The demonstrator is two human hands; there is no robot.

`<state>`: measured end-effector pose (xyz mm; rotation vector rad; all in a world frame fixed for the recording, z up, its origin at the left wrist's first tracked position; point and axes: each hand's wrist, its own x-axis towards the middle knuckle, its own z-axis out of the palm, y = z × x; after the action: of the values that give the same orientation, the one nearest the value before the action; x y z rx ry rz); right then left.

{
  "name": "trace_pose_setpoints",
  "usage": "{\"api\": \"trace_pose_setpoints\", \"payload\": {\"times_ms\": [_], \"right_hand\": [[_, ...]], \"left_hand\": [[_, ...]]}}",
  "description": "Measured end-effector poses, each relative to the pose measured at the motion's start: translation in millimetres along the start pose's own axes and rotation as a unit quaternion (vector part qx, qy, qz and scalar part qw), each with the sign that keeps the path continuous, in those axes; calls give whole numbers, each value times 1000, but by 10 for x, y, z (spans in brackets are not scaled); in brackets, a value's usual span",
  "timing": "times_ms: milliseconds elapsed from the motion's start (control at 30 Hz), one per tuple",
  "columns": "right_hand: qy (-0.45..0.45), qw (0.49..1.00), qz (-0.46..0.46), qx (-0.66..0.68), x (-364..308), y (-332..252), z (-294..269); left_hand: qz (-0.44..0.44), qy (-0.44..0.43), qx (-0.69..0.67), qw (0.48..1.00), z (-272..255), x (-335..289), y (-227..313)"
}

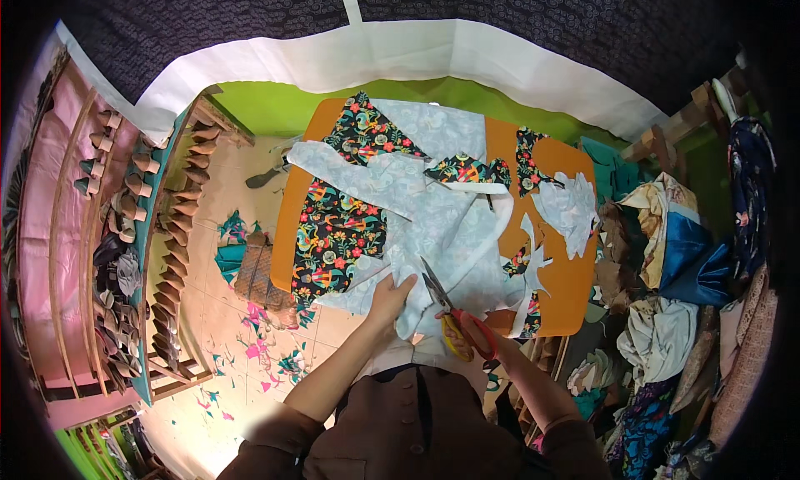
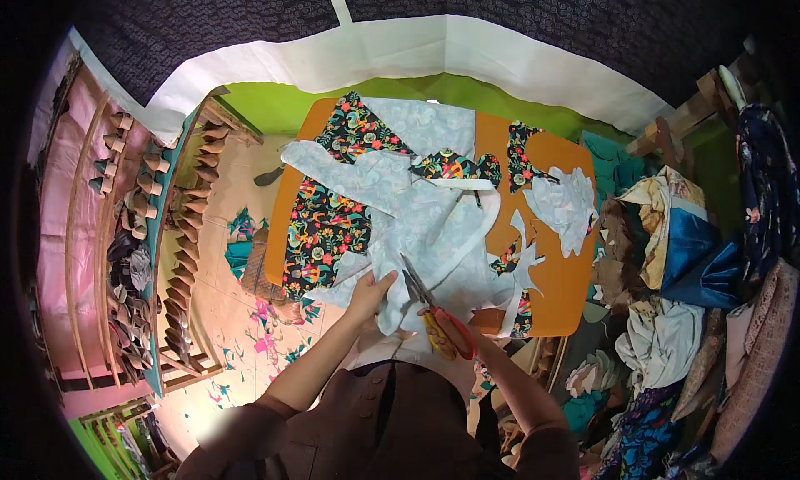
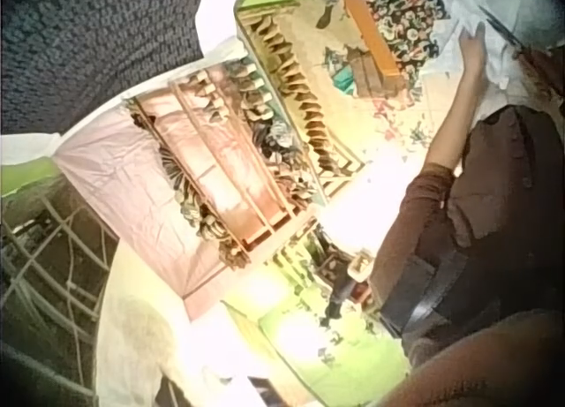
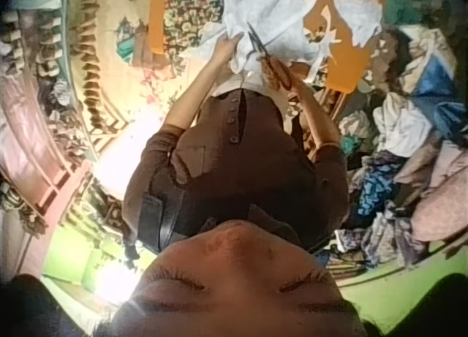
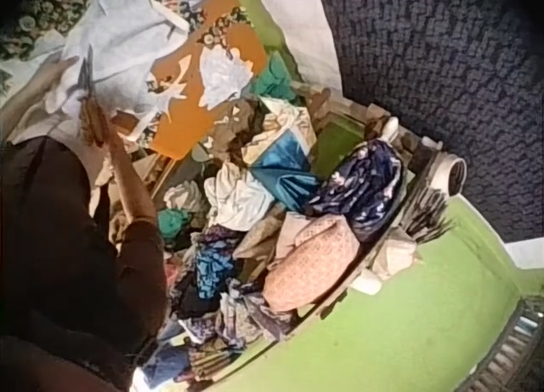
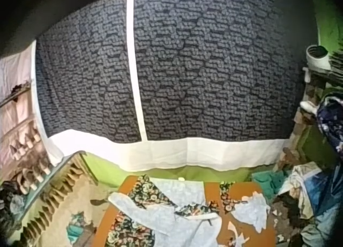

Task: Cutting pattern pieces from floral and light-colored fabric using scissors.

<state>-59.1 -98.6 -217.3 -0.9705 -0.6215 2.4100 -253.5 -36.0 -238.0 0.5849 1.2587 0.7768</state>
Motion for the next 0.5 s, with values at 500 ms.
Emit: {"api": "trace_pose_setpoints", "payload": {"times_ms": [500], "right_hand": [[2,1000,-2,2,222,149,-18]], "left_hand": [[-19,24,-43,999,86,-87,-49]]}}
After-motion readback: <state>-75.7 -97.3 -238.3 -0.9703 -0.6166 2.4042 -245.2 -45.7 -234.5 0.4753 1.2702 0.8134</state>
